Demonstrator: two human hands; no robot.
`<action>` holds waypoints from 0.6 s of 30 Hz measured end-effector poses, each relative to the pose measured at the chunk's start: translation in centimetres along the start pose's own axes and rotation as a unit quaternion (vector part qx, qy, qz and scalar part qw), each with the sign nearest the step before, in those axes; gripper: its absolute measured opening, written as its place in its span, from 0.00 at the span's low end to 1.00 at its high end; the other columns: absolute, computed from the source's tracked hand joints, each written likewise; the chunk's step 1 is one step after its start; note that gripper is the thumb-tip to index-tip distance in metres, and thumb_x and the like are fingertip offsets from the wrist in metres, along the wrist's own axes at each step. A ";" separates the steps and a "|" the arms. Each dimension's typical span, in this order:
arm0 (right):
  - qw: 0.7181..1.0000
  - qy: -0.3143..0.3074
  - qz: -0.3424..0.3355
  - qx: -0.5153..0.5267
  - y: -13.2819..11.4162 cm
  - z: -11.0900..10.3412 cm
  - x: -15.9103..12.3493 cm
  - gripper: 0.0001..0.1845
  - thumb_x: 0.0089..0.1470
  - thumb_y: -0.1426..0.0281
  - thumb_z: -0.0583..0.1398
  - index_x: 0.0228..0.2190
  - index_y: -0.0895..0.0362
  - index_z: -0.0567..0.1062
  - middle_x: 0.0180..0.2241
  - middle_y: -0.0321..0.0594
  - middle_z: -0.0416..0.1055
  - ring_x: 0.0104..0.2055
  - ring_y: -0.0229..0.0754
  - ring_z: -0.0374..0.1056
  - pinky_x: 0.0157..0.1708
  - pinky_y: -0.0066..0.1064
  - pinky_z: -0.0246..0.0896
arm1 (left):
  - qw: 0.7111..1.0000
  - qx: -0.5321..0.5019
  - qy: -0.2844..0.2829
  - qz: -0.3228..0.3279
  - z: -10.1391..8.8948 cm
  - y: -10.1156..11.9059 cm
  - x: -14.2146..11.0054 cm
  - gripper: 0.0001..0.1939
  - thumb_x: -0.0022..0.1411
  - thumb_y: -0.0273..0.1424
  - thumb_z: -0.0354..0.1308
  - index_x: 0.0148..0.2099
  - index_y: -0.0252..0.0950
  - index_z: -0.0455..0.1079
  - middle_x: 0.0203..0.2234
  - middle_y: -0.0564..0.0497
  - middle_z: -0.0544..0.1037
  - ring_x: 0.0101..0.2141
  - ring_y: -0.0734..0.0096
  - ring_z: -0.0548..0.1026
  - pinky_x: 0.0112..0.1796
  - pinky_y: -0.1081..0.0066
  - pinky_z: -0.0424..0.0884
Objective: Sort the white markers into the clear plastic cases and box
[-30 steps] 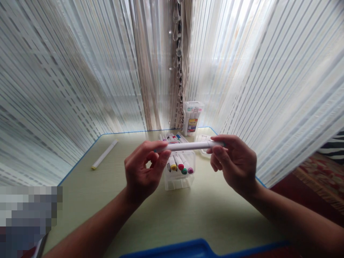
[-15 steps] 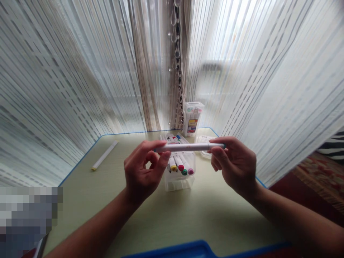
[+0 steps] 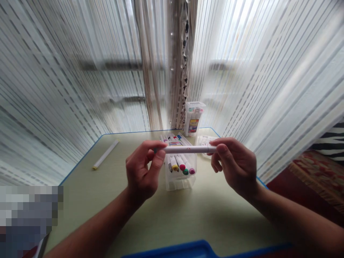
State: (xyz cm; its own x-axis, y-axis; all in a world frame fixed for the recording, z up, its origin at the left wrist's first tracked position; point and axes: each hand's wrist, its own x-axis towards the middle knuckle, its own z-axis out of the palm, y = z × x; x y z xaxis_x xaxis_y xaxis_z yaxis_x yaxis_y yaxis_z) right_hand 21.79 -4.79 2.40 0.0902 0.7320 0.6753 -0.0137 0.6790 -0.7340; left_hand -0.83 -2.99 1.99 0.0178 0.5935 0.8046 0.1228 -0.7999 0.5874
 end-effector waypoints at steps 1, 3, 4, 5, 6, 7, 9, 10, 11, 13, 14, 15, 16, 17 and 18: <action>1.000 -0.001 0.002 0.004 0.0 0.0 0.0 0.07 0.64 0.68 0.60 0.40 0.57 0.78 0.25 0.34 0.72 0.16 0.30 0.60 0.13 0.24 0.55 | 1.000 0.003 0.001 -0.005 0.0 0.0 0.0 0.07 0.67 0.26 0.58 0.46 0.36 0.75 0.25 0.54 0.73 0.19 0.82 0.67 0.20 0.78 0.62; 1.000 -0.002 0.001 0.009 0.0 0.0 0.0 0.08 0.65 0.68 0.60 0.42 0.56 0.78 0.27 0.35 0.73 0.17 0.30 0.61 0.13 0.24 0.55 | 1.000 0.009 0.001 -0.017 -0.1 0.0 0.0 0.07 0.68 0.27 0.57 0.47 0.35 0.75 0.23 0.55 0.72 0.18 0.81 0.66 0.19 0.78 0.61; 1.000 -0.003 -0.002 0.007 0.0 0.0 0.0 0.08 0.65 0.68 0.60 0.43 0.55 0.78 0.27 0.36 0.74 0.17 0.30 0.61 0.13 0.24 0.55 | 1.000 0.012 0.003 -0.021 -0.1 0.0 0.0 0.08 0.68 0.28 0.58 0.47 0.35 0.75 0.23 0.55 0.72 0.18 0.81 0.66 0.19 0.78 0.61; 1.000 -0.004 -0.006 0.004 -0.1 0.0 0.0 0.08 0.64 0.68 0.60 0.44 0.55 0.77 0.28 0.36 0.75 0.16 0.30 0.60 0.13 0.24 0.55 | 1.000 0.014 0.005 -0.026 -0.1 0.0 0.0 0.08 0.68 0.29 0.58 0.47 0.35 0.75 0.23 0.55 0.72 0.18 0.81 0.67 0.19 0.78 0.61; 1.000 -0.006 -0.009 -0.001 -0.1 0.0 0.0 0.08 0.64 0.69 0.61 0.44 0.55 0.77 0.28 0.36 0.75 0.16 0.30 0.60 0.13 0.25 0.56 | 0.999 0.015 0.008 -0.029 -0.1 -0.1 0.0 0.08 0.68 0.30 0.58 0.47 0.35 0.75 0.23 0.55 0.72 0.19 0.81 0.67 0.19 0.78 0.61; 1.000 -0.008 -0.011 -0.005 -0.1 0.0 -0.1 0.09 0.63 0.70 0.61 0.45 0.55 0.77 0.28 0.36 0.76 0.16 0.30 0.60 0.13 0.25 0.56 | 0.999 0.015 0.010 -0.031 -0.1 -0.1 -0.1 0.08 0.68 0.30 0.58 0.47 0.35 0.75 0.23 0.55 0.72 0.18 0.81 0.67 0.19 0.78 0.61; 1.000 -0.011 -0.011 -0.008 -0.2 0.0 -0.1 0.10 0.62 0.71 0.63 0.46 0.54 0.77 0.30 0.36 0.76 0.16 0.30 0.61 0.13 0.25 0.57 | 0.999 0.013 0.014 -0.036 -0.1 -0.2 -0.1 0.08 0.68 0.30 0.58 0.47 0.36 0.75 0.22 0.55 0.72 0.18 0.82 0.67 0.19 0.79 0.61; 1.000 -0.013 -0.009 -0.008 -0.2 0.0 -0.2 0.11 0.61 0.72 0.64 0.46 0.54 0.77 0.31 0.36 0.76 0.17 0.30 0.61 0.13 0.25 0.57 | 0.999 0.012 0.015 -0.038 -0.1 -0.2 -0.1 0.08 0.68 0.30 0.58 0.47 0.36 0.75 0.22 0.55 0.72 0.18 0.82 0.67 0.19 0.79 0.61; 1.000 -0.014 -0.006 -0.007 -0.3 0.0 -0.2 0.12 0.60 0.73 0.64 0.46 0.53 0.77 0.32 0.36 0.76 0.17 0.29 0.61 0.13 0.25 0.57 | 0.999 0.010 0.015 -0.039 -0.1 -0.2 -0.1 0.08 0.68 0.30 0.59 0.47 0.36 0.75 0.22 0.56 0.72 0.19 0.82 0.67 0.19 0.79 0.61; 1.000 -0.014 0.002 -0.005 -0.3 0.0 -0.3 0.13 0.58 0.74 0.65 0.45 0.53 0.77 0.33 0.36 0.75 0.18 0.29 0.62 0.13 0.24 0.57 | 0.999 0.003 0.018 -0.041 -0.1 -0.3 -0.1 0.08 0.68 0.29 0.59 0.48 0.37 0.75 0.23 0.55 0.72 0.19 0.82 0.68 0.20 0.80 0.63; 1.000 -0.012 0.005 -0.005 -0.2 0.0 -0.3 0.12 0.58 0.74 0.66 0.45 0.53 0.77 0.33 0.36 0.75 0.18 0.29 0.62 0.13 0.24 0.57 | 0.999 -0.002 0.020 -0.041 -0.1 -0.4 0.0 0.08 0.68 0.29 0.59 0.48 0.37 0.75 0.24 0.55 0.73 0.19 0.83 0.68 0.20 0.80 0.64; 1.000 -0.011 0.006 -0.006 -0.2 0.1 -0.4 0.12 0.58 0.74 0.66 0.44 0.53 0.77 0.32 0.36 0.75 0.18 0.29 0.62 0.13 0.24 0.57 | 0.999 -0.007 0.022 -0.040 0.0 -0.4 0.0 0.09 0.68 0.29 0.59 0.49 0.37 0.75 0.25 0.55 0.73 0.19 0.83 0.68 0.21 0.80 0.65; 1.000 -0.009 0.007 -0.006 -0.2 0.1 -0.3 0.11 0.58 0.73 0.66 0.44 0.54 0.77 0.31 0.36 0.75 0.17 0.29 0.62 0.13 0.24 0.57 | 0.999 -0.012 0.024 -0.037 0.1 -0.3 0.0 0.09 0.68 0.29 0.59 0.49 0.37 0.75 0.26 0.55 0.73 0.19 0.84 0.67 0.21 0.81 0.65; 1.000 -0.007 0.006 -0.006 -0.1 0.1 -0.3 0.10 0.59 0.72 0.65 0.44 0.54 0.77 0.30 0.36 0.75 0.17 0.30 0.62 0.13 0.24 0.56 | 0.999 -0.015 0.025 -0.031 0.1 -0.3 0.1 0.09 0.67 0.29 0.59 0.49 0.37 0.75 0.26 0.55 0.74 0.18 0.84 0.67 0.21 0.81 0.66; 1.000 -0.007 0.007 -0.006 -0.1 0.0 -0.3 0.09 0.59 0.71 0.65 0.43 0.55 0.76 0.29 0.36 0.75 0.16 0.30 0.61 0.12 0.24 0.56 | 0.999 -0.015 0.025 -0.024 0.2 -0.3 0.1 0.09 0.67 0.28 0.59 0.49 0.37 0.75 0.26 0.55 0.74 0.18 0.85 0.67 0.21 0.81 0.66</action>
State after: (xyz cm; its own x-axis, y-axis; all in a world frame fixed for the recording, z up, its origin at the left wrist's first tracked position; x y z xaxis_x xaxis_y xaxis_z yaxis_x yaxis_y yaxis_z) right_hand 21.72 -5.03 2.28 0.0771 0.7418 0.6662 -0.0024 0.6683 -0.7438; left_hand -0.70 -2.70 1.87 -0.0364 0.6266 0.7785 0.0931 -0.7735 0.6269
